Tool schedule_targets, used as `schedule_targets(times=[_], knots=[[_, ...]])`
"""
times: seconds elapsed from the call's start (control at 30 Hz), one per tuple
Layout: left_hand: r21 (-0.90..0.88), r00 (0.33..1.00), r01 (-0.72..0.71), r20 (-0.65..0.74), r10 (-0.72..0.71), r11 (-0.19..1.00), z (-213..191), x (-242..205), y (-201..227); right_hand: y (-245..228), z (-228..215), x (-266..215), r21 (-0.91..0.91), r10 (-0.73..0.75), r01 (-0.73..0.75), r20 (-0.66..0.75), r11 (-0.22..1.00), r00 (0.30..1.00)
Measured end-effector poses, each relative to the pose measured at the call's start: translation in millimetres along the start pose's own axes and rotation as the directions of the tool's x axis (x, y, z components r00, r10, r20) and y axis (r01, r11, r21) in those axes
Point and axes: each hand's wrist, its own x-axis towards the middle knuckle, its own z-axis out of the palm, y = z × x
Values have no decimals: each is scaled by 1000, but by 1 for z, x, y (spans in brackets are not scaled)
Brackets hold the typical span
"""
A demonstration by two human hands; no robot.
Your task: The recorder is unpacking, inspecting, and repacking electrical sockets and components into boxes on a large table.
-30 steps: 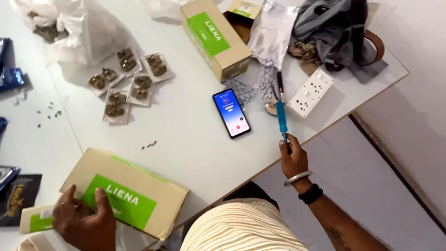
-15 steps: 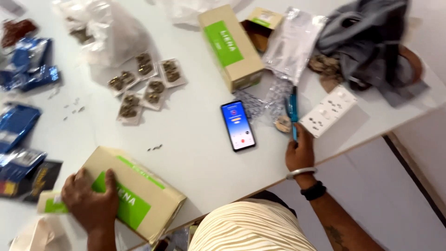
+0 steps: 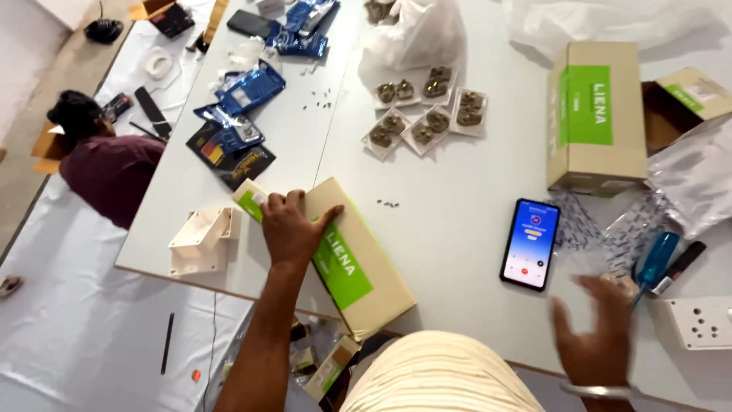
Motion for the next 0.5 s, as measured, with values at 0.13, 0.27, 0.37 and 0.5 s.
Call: schedule_targets(times=[0.13,0.27,0.37,0.5], knots=[[-57,999,54,3,-54,997,4,4,0,-79,36,32,308,9,-172,467,936,884],[-193,991,72,-94,-91,978,16,-2,-12,-152,73,54,461,-354,33,634,887,688],[-312,958,-4,-274,-86,950,24,-20,-17,-195,104,65,423,-468,236,616,875,634],[-682,878,120,-267,-398,721,38,-52,-20,-235,148,63,135,-356,410,770,902,530]])
